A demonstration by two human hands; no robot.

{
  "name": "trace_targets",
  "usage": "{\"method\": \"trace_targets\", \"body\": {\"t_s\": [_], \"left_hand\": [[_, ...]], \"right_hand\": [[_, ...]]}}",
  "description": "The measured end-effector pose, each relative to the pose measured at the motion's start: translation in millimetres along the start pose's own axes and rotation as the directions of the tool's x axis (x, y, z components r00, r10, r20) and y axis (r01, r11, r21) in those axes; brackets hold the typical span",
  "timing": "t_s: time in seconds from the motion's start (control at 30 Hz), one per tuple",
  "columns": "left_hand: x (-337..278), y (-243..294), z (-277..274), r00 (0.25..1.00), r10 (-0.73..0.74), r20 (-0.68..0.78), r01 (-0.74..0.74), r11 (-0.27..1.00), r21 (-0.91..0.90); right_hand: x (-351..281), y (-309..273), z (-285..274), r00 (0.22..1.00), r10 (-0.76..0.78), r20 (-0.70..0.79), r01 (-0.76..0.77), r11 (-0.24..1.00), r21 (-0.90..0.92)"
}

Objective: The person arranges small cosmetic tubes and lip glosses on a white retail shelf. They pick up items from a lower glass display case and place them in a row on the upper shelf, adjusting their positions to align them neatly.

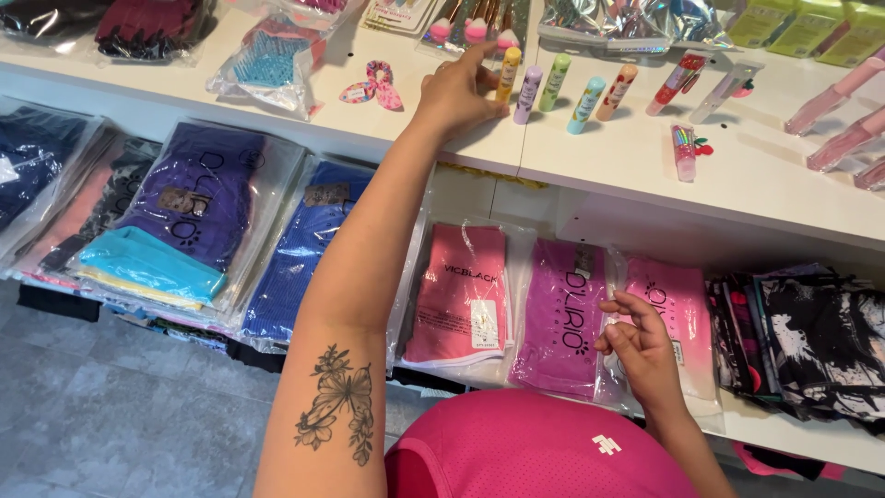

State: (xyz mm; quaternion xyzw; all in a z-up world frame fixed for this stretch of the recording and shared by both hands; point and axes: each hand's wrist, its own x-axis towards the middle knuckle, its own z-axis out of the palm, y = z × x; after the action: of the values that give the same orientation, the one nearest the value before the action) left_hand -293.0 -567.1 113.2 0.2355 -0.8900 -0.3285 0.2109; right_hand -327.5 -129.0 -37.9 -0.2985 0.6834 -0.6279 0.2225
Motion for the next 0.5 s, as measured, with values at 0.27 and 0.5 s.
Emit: {"method": "trace_targets", "body": {"t_s": [0.27, 0.5], "left_hand": [[-13, -1, -8, 0.985, -0.03, -0.172, -0.053, 0.888, -0.457], [-24, 6, -11, 0.946, -0.175, -0.273, 0.017, 0.868, -0.497]], "right_hand": [[-11, -2, 4, 0.998, -0.007, -0.062, 0.007, 1.0, 0.013], [-7, -31, 3, 0.983, -0.002, -0.182, -0.036, 0.979, -0.203]]}}
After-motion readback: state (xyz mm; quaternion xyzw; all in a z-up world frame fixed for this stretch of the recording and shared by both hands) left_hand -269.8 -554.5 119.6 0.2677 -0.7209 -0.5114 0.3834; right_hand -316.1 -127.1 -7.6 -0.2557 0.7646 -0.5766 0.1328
